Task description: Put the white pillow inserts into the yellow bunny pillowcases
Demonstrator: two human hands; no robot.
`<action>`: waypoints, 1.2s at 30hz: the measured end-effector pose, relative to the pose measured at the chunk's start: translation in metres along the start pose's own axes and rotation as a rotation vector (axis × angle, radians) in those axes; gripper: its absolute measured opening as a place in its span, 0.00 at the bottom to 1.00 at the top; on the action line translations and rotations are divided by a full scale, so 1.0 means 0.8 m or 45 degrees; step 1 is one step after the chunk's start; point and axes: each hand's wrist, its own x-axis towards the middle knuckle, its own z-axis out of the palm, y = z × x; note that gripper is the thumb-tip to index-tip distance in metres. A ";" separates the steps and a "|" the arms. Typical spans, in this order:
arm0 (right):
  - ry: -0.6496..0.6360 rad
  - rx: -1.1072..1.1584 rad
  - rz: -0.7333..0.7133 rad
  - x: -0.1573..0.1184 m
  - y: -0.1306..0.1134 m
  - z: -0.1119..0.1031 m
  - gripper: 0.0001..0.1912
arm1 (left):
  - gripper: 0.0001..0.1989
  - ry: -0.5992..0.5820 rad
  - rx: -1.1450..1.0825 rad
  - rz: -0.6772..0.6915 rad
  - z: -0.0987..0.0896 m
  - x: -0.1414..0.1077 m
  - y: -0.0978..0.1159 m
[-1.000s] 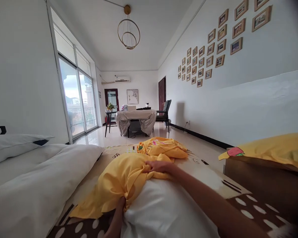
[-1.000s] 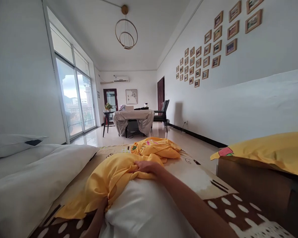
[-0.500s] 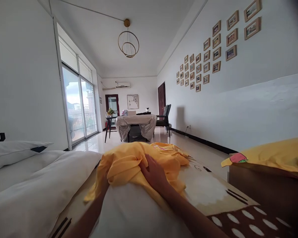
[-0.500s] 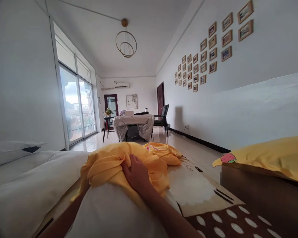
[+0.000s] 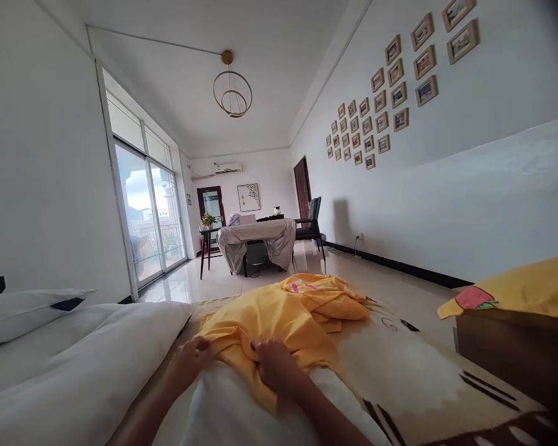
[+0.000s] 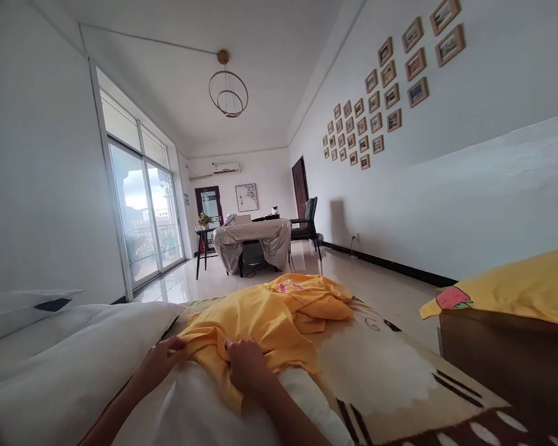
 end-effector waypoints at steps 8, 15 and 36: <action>-0.119 0.228 -0.140 -0.016 -0.001 -0.006 0.12 | 0.30 -0.138 0.154 0.701 0.074 -0.034 0.052; -0.192 0.899 -0.395 -0.040 -0.013 -0.074 0.23 | 0.12 0.191 0.257 0.894 0.072 -0.041 0.058; 0.594 -0.020 0.428 -0.022 0.101 -0.073 0.13 | 0.21 0.986 -0.811 -0.071 -0.020 -0.070 0.042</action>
